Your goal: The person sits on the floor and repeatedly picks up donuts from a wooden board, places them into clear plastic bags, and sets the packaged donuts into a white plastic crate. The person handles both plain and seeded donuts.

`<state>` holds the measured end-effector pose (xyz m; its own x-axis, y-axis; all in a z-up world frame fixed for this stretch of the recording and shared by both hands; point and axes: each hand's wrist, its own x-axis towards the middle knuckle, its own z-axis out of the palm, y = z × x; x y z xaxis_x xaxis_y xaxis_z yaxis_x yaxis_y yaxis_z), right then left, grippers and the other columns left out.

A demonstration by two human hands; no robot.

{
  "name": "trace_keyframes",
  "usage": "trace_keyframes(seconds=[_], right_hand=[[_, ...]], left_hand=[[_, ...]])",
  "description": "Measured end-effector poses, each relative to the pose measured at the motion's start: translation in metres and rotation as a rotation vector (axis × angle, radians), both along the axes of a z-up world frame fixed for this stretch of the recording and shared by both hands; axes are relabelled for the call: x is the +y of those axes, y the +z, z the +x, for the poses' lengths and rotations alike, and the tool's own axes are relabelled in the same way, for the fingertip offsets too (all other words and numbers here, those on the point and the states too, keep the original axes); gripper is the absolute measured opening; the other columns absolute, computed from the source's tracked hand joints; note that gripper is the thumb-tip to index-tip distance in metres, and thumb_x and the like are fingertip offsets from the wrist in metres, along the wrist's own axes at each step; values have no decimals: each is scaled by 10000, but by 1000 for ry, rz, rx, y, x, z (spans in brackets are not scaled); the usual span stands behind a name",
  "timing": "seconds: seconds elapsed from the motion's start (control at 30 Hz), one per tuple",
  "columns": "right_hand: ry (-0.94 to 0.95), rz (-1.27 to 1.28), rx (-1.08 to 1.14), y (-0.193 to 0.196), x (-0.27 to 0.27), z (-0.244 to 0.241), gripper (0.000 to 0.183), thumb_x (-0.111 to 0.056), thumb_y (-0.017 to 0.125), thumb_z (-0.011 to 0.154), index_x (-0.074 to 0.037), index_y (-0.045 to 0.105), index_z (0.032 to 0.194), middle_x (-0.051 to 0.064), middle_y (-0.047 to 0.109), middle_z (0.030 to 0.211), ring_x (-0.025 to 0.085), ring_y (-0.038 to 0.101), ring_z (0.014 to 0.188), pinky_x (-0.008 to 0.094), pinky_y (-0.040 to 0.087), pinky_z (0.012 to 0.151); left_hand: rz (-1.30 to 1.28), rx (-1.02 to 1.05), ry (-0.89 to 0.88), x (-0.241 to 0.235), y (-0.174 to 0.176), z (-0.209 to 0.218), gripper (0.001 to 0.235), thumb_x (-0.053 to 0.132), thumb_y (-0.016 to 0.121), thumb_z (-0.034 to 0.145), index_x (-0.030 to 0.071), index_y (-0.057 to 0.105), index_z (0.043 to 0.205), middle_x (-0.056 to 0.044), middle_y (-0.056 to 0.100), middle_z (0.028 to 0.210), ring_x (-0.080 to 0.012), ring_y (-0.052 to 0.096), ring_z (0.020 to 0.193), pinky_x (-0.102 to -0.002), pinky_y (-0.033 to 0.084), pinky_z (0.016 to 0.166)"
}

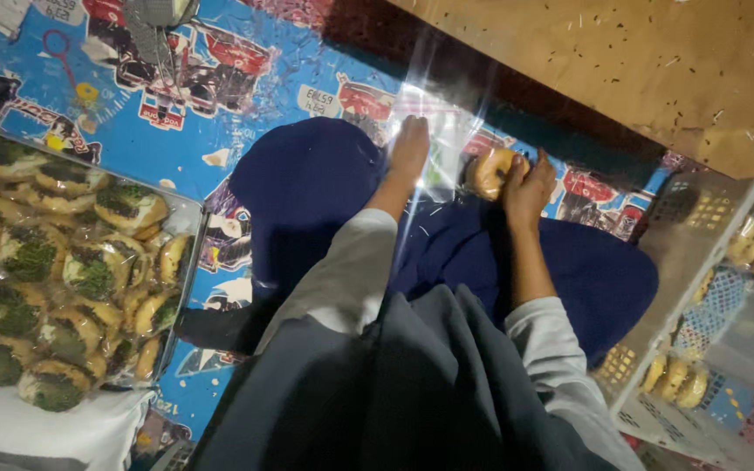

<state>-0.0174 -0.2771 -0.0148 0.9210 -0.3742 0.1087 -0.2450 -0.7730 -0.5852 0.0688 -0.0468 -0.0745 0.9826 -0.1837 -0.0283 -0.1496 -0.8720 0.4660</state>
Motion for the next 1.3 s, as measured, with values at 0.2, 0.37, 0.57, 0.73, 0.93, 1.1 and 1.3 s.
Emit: trace_keyframes(seconds=[0.2,0.37,0.57,0.73,0.93,1.1,1.3], right_hand=[[273,107,-141,24,39,42,605,-186,714,1030,22,439,1527,335,453,1519,444,416,1440,449,339,1207],[333,231,121,63,61,102,627,-291,897,904,89,580,1290,307,616,1245,397,600,1165,401,463,978],[649,384,-51,106,83,96,140,-105,785,902,-6,782,1000,137,756,953,235,742,841,329,563,764],[228,426,193,150,71,96,147,-152,798,941,-38,784,1033,134,767,892,263,728,757,346,548,715],[383,126,-340,201,60,48,381,-39,780,923,49,663,1275,265,671,1288,418,653,1225,451,517,1067],[474,354,-116,190,53,51,395,-104,663,985,6,642,1364,225,674,1371,381,665,1286,419,536,1109],[462,279,-81,209,20,69,548,-158,684,1001,3,473,1481,307,577,1408,451,568,1326,463,468,1096]], left_hand=[[-251,-499,-48,6,18,-17,424,72,602,935,-15,558,1348,-267,558,1367,-439,596,1243,-508,502,1047],[-374,-115,-7,11,115,-23,354,148,737,924,32,628,1240,-242,619,1297,-417,647,1156,-463,553,931],[-807,-286,312,26,192,2,532,90,749,809,-5,528,1283,-204,585,1196,-245,681,862,-337,574,702],[-818,-110,415,34,189,23,260,-18,652,862,63,639,1109,-69,761,940,-154,698,620,-321,544,574],[-602,-221,405,11,197,11,133,25,700,929,63,690,1056,-127,716,830,-230,697,712,-355,524,669],[-936,-195,-107,-32,221,-24,129,17,687,925,37,716,1048,-141,759,1106,-264,756,953,-333,594,863],[-1517,-142,-53,-61,228,-10,730,238,809,895,246,397,1498,-35,380,1571,-193,425,1455,-364,379,1224]])
